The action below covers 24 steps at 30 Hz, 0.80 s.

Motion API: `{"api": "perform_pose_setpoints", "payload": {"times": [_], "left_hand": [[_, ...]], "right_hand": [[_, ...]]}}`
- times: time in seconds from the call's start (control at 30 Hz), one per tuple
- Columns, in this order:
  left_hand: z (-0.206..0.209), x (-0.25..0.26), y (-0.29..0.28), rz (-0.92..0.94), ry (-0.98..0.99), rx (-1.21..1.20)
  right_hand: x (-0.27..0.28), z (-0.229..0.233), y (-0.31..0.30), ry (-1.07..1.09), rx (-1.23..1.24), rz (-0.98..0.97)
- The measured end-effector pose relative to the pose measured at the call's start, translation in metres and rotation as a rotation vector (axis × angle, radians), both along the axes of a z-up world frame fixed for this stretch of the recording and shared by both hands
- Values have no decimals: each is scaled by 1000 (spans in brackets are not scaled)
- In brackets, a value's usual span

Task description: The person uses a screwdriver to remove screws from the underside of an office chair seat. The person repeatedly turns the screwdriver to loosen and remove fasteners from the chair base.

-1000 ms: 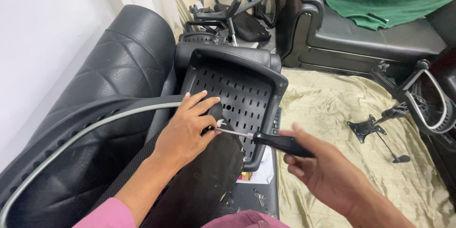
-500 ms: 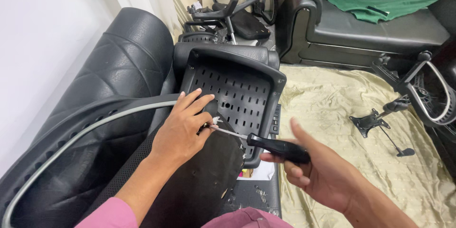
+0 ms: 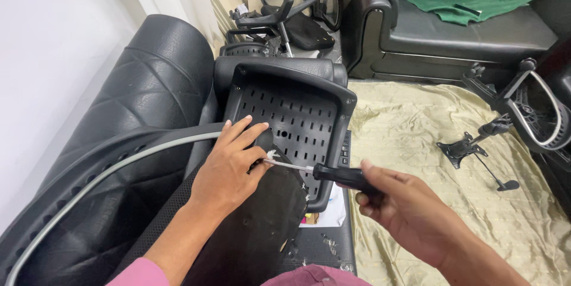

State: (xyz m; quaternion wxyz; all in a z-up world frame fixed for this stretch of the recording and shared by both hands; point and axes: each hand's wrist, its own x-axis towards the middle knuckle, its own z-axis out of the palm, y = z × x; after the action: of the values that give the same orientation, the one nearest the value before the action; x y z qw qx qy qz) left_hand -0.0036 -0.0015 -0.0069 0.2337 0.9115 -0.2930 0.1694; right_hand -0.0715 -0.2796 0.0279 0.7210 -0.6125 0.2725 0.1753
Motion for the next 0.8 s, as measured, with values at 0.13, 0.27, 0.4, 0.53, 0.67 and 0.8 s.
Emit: {"api": "perform_pose_setpoints", "payload": {"times": [0.13,0.27,0.4,0.53,0.67,0.8], "left_hand": [[1,4,2,0,3,-11],[1,5,2,-19,-4,-32],[0,3,4,0,12,-42],[4,5,7,-23,53,-63],[3,9,6,-52,79,-101],[1,11,8,-48,108,-120]], "right_hand": [[2,-10,6,159,223,147],[7,-6,11,164,-55,33],[12,6,17,42,-34,54],[8,15,22,8,-37,20],[0,14,16,-32,-74,-27],[-7,13,9,-13,-85,-91]]}}
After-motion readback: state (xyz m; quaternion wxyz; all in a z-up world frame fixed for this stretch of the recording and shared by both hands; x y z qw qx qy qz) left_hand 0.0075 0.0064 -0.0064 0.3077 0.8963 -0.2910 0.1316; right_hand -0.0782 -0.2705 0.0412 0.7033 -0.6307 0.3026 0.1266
